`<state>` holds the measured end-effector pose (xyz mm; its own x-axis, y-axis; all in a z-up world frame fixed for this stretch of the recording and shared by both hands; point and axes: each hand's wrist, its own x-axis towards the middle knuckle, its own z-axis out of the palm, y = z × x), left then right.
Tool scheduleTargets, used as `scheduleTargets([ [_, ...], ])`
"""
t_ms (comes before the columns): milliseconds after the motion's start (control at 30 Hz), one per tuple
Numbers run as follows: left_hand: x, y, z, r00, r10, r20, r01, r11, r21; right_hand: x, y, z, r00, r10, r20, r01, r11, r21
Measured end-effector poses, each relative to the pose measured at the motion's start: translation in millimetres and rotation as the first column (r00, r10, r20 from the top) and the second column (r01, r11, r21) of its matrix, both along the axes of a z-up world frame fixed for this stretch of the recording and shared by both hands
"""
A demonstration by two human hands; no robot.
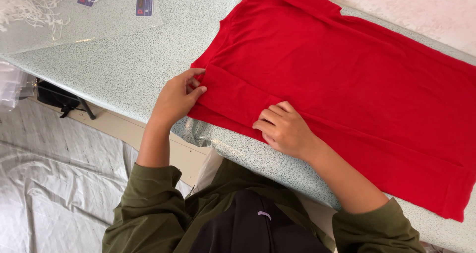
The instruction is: Folding a red t-shirt on a flat surface and attaching a brand tag to the collar area.
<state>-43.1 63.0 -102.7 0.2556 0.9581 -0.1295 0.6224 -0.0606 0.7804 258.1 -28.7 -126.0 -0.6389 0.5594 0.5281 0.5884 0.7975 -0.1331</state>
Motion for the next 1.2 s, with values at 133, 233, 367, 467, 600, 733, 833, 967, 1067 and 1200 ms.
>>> scheduleTargets([
  [133,18.9,-17.8,11.2,0.966,0.081,-0.246,0.007,0.942,0.337,0.3,-1.2,13.7,0.999,-0.024,-0.041,0.015,0.978,-0.209],
  [233,43.0,-23.4,-3.4,0.959,0.007,-0.283,0.195,0.708,0.679,-5.2,-0.8,22.7,0.986,-0.151,-0.067,0.123,0.943,-0.309],
  [367,62.6,-41.9,-10.8,0.902,-0.277,-0.330,0.423,0.715,0.557,-15.3,-5.9,20.3,0.959,-0.239,0.150,0.282,0.827,-0.486],
  [467,74.4,-40.9,-22.3,0.833,-0.258,-0.489,0.490,0.753,0.439,-12.5,-6.7,12.5,0.926,-0.277,0.257,0.363,0.841,-0.401],
  [600,109.4,-35.1,-19.8,0.857,-0.248,-0.451,0.473,0.724,0.502,-5.7,1.4,11.5,0.884,-0.422,0.199,0.467,0.791,-0.395],
  [733,124.6,-22.1,-39.0,0.846,-0.247,-0.473,0.484,0.729,0.484,51.2,20.4,-18.4,0.764,-0.548,0.341,0.645,0.678,-0.353],
  [833,124.5,-19.3,-46.0,0.808,-0.250,-0.534,0.508,0.756,0.414,139.0,14.2,-25.6,0.609,-0.721,0.331,0.792,0.571,-0.215],
  [967,126.3,-19.2,-44.1,0.797,-0.251,-0.549,0.505,0.775,0.380,268.3,-13.7,-17.7,0.453,-0.828,0.330,0.887,0.380,-0.263],
  [1067,133.5,-4.5,-49.2,0.762,-0.247,-0.599,0.515,0.791,0.330,356.6,-30.7,-26.2,0.267,-0.896,0.355,0.936,0.154,-0.317],
  [1200,181.3,47.3,-45.1,0.558,-0.295,-0.775,0.613,0.776,0.146,403.5,-26.3,-31.9,0.165,-0.952,0.257,0.903,0.041,-0.427],
])
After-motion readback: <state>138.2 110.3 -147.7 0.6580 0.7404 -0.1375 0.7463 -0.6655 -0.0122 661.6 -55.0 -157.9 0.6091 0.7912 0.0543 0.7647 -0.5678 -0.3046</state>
